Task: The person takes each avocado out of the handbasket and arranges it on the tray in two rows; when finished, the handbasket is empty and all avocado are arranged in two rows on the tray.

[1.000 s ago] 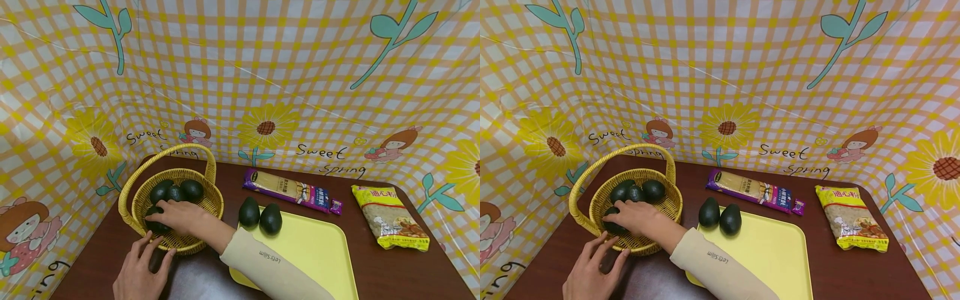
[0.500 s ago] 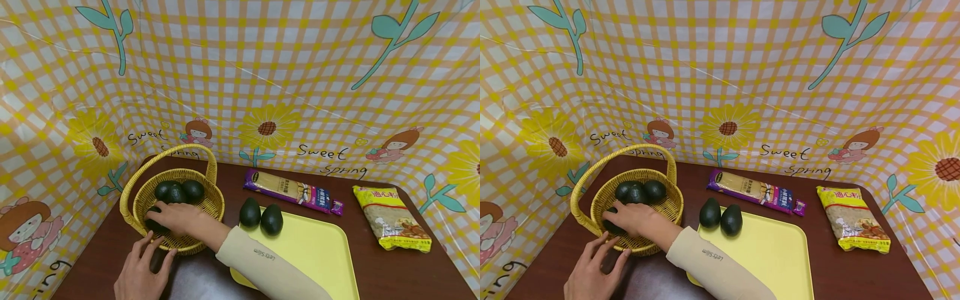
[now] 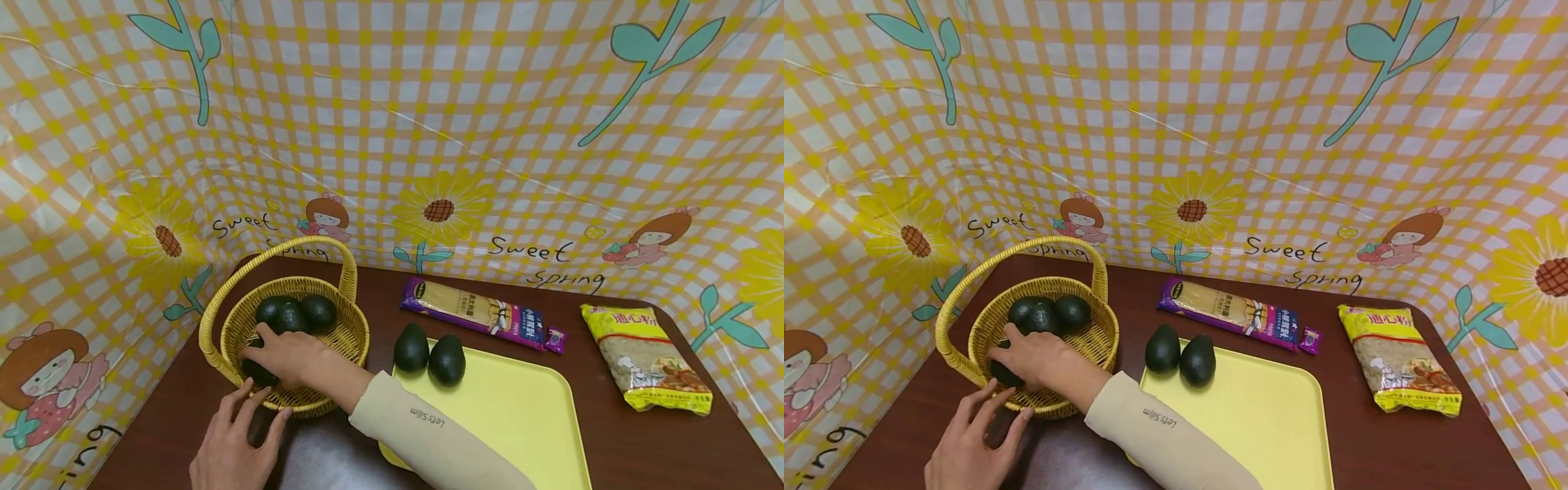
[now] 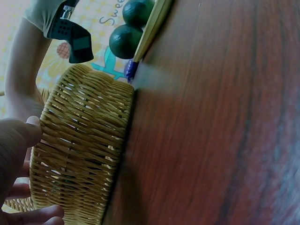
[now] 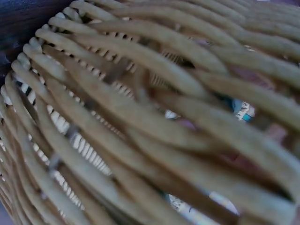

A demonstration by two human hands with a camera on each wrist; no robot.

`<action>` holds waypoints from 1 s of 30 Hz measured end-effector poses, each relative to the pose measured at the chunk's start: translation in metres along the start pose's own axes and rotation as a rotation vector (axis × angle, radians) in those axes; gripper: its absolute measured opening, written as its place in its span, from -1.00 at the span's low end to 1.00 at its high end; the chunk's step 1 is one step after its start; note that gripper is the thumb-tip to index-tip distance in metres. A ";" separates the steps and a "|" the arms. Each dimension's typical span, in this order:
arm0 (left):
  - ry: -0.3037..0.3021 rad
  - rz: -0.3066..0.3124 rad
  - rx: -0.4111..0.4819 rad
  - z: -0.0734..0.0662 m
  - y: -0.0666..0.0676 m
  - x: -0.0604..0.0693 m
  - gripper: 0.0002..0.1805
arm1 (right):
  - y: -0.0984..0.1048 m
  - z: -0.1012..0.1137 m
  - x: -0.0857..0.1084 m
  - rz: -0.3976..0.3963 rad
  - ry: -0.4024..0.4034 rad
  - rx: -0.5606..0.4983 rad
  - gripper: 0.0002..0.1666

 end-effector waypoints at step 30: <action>0.003 -0.007 0.011 0.000 0.000 0.000 -0.49 | -0.001 -0.015 0.020 0.045 0.022 -0.066 0.10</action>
Point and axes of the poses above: each hand's wrist, its own x-axis away from the middle knuckle, its own y-axis out of the back of the hand, z = x × y, the point moved 4 cm from there along -x, towards the middle knuckle, and after that the axes turned 5 degrees about -z, right-handed, at the moved point
